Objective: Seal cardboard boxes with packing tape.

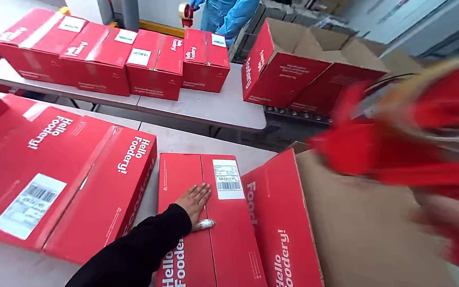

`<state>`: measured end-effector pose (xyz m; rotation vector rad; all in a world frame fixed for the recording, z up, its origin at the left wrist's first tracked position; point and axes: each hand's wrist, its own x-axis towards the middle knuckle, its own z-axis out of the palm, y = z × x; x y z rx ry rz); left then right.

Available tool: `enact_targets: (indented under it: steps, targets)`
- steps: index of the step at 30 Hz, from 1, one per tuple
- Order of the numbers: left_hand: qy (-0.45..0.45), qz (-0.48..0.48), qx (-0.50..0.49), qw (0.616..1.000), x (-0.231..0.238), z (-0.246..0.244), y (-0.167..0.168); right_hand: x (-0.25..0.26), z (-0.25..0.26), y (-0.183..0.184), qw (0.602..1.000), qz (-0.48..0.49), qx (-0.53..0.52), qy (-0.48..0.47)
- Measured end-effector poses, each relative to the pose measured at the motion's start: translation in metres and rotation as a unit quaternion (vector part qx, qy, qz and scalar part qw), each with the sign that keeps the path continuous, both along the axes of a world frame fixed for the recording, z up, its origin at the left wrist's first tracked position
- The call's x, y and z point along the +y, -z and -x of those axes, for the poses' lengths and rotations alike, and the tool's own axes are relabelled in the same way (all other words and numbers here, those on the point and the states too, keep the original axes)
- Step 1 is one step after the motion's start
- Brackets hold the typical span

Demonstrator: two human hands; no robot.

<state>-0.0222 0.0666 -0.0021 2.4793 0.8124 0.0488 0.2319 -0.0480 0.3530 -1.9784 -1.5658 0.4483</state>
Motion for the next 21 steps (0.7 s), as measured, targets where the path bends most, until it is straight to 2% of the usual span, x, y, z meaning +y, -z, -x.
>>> enact_targets:
  steps: [2,4,5,8,13,18,21]
  targets:
    - [0.004,0.006,-0.020,1.000,0.002,0.001,0.004,0.062,0.011,0.052,0.997,0.047,-0.037,-0.057]
    - [0.010,0.018,-0.025,0.999,0.003,0.000,0.007,0.124,0.044,0.102,0.979,0.142,-0.102,-0.100]
    - [0.012,0.024,-0.028,0.999,0.004,0.000,0.007,0.152,0.064,0.123,0.968,0.185,-0.134,-0.104]
    - [0.014,0.054,-0.051,0.997,0.005,0.002,0.008,0.211,0.102,0.175,0.958,0.222,-0.168,-0.069]
    - [0.020,0.084,-0.108,0.990,0.009,0.007,0.011,0.266,0.119,0.211,0.962,0.245,-0.122,0.003]
    - [0.026,0.078,-0.113,0.990,0.011,0.004,0.016,0.295,0.128,0.241,0.959,0.272,-0.042,0.073]
    - [0.021,0.095,-0.121,0.988,0.008,0.004,0.016,0.291,0.128,0.272,0.978,0.186,0.057,0.079]
